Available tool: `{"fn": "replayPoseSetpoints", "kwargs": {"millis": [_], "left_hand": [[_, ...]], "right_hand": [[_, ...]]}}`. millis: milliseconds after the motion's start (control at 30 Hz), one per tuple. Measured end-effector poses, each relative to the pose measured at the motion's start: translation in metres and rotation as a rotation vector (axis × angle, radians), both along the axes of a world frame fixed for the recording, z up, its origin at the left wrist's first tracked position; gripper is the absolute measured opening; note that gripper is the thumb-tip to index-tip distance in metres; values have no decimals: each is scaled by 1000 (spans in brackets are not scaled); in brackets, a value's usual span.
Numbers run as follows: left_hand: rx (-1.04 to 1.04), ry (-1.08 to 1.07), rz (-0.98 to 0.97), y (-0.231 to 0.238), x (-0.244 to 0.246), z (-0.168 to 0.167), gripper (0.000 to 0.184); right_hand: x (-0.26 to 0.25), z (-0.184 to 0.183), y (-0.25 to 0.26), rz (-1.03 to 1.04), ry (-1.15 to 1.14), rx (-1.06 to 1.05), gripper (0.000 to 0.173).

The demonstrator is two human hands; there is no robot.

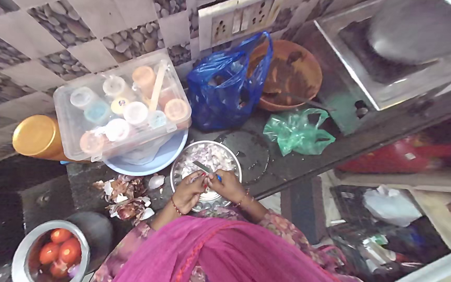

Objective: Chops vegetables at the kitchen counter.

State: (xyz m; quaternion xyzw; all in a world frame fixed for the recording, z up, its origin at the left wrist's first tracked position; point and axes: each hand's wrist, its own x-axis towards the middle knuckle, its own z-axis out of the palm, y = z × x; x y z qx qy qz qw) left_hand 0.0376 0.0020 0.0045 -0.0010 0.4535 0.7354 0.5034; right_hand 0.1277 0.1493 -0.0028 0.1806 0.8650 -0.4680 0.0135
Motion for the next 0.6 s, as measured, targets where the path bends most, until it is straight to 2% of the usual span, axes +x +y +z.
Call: {"fn": "replayPoseSetpoints", "kwargs": {"millis": [100,233,400,600], "left_hand": [[6,-6,-1,-2,1,0,22],[17,3,-53,-7,0,-1,27],[45,17,-92,-11,0,-3,34],[71,-5,-88,-10,0,-1,31]], "right_hand": [[0,-1,2,0,0,-58,45],[-1,4,7,16,-30,-54,54],[-1,1,5,62,-25,-81,49],[0,3,2,82,-27,-87,48]]}}
